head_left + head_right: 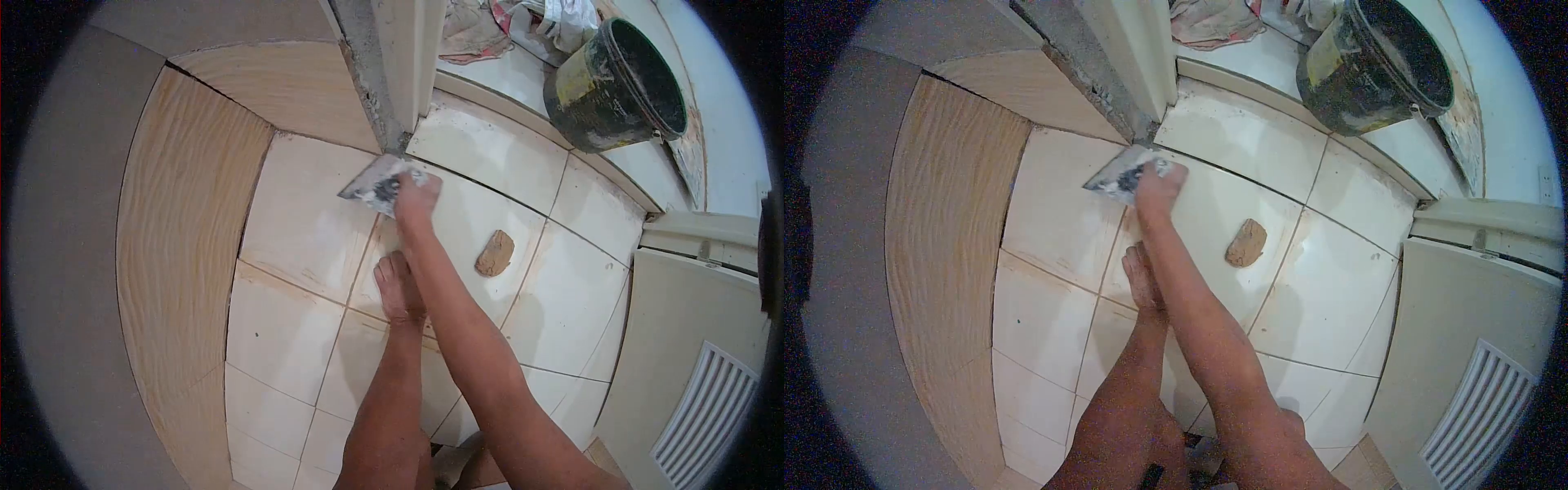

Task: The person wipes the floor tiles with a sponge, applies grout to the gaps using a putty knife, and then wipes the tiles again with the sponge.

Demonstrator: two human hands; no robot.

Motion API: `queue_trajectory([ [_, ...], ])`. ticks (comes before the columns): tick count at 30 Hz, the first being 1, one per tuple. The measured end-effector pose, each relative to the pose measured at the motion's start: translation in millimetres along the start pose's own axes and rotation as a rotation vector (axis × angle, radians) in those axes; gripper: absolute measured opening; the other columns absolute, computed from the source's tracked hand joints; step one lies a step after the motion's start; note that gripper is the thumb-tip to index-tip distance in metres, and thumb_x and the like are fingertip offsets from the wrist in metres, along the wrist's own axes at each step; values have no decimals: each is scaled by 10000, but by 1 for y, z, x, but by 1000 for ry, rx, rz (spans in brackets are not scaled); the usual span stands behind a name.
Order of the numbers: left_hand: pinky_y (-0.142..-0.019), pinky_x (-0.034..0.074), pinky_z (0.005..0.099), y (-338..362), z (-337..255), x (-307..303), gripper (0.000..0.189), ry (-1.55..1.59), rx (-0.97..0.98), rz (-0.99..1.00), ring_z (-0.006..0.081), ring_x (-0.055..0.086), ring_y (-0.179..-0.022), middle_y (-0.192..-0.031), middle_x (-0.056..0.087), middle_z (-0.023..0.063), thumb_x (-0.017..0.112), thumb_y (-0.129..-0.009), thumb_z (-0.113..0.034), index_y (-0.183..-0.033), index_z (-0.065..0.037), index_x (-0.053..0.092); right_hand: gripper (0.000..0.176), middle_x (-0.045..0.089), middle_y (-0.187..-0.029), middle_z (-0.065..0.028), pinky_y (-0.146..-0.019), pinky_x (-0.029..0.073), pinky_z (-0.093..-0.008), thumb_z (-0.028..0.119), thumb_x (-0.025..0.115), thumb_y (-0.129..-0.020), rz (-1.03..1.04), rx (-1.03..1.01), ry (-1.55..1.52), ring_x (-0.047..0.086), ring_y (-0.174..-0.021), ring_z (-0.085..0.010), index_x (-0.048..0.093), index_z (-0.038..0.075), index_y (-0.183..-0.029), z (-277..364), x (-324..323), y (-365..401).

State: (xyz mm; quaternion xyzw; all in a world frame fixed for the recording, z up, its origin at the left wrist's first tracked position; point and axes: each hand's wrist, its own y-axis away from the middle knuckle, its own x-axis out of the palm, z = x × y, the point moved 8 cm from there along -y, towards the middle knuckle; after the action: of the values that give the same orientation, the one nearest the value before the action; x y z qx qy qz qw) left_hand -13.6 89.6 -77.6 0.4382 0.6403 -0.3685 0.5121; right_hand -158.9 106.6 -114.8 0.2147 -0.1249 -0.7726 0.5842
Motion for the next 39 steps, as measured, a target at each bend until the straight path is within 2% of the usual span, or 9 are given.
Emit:
queue_trajectory([
  [3,-819,366,429,-3,-4,-8,432,1,2,34,311,460,-893,-916,487,118,620,-757,-276,-1110,-32,571,363,602,-1054,-206,-890,461,-387,107,661,-828,11,-51,-84,600,-991,-291,485,-21,-1119,17,-27,2],
  [6,-836,347,466,-5,-8,-12,413,80,10,57,336,453,-891,-968,485,147,564,-856,-362,-1068,-8,561,344,649,-968,-141,-786,498,-329,102,695,-795,183,23,-11,620,-847,-208,550,-51,-1067,12,-25,-3],
  [16,-785,346,463,-5,-13,-21,368,84,49,-28,333,451,-878,-929,486,158,587,-828,-339,-1021,-26,574,359,637,-1012,-141,-811,489,-327,105,676,-818,145,-12,-102,608,-904,-199,524,-37,-1111,-6,-30,-14],
  [20,-777,342,449,-5,-10,-17,456,98,32,-3,319,451,-873,-922,483,147,610,-810,-285,-1193,-43,558,380,622,-1011,-151,-833,480,-351,116,669,-821,-36,-15,-47,602,-914,-228,500,-35,-1126,-19,-26,-25],
  [22,-788,342,450,-7,-11,-19,473,96,30,4,319,450,-880,-926,480,143,611,-811,-282,-1220,-54,549,452,550,-1162,-279,-959,417,-426,179,675,-819,-172,47,30,559,-1094,-391,447,-13,-1159,-20,-48,-17],
  [23,-799,341,451,-7,-12,-20,491,97,26,12,319,448,-887,-931,478,139,612,-811,-279,-1247,-65,540,452,550,-1162,-279,-959,417,-426,179,675,-819,-172,48,31,559,-1094,-391,447,-13,-1159,-16,-58,-14],
  [28,-817,339,431,-7,-10,-19,415,80,1,19,308,442,-930,-961,479,128,600,-822,-276,-1179,-69,557,453,546,-1146,-279,-955,414,-456,192,658,-831,-74,73,-146,555,-1086,-416,432,-21,-1161,20,-75,17],
  [33,-824,368,450,-1,-3,-4,505,49,-6,-58,337,468,-880,-945,504,126,620,-770,-295,-1240,-114,582,385,576,-1080,-243,-926,436,-431,135,612,-849,-73,31,33,574,-1030,-356,432,-23,-1151,5,-31,2],
  [39,-848,361,444,-8,-13,-24,396,141,-4,8,337,451,-918,-980,491,121,616,-780,-275,-1083,-21,596,430,571,-1047,-286,-922,437,-472,174,632,-832,-130,108,-165,573,-1031,-436,420,-13,-1156,8,-74,6],
])
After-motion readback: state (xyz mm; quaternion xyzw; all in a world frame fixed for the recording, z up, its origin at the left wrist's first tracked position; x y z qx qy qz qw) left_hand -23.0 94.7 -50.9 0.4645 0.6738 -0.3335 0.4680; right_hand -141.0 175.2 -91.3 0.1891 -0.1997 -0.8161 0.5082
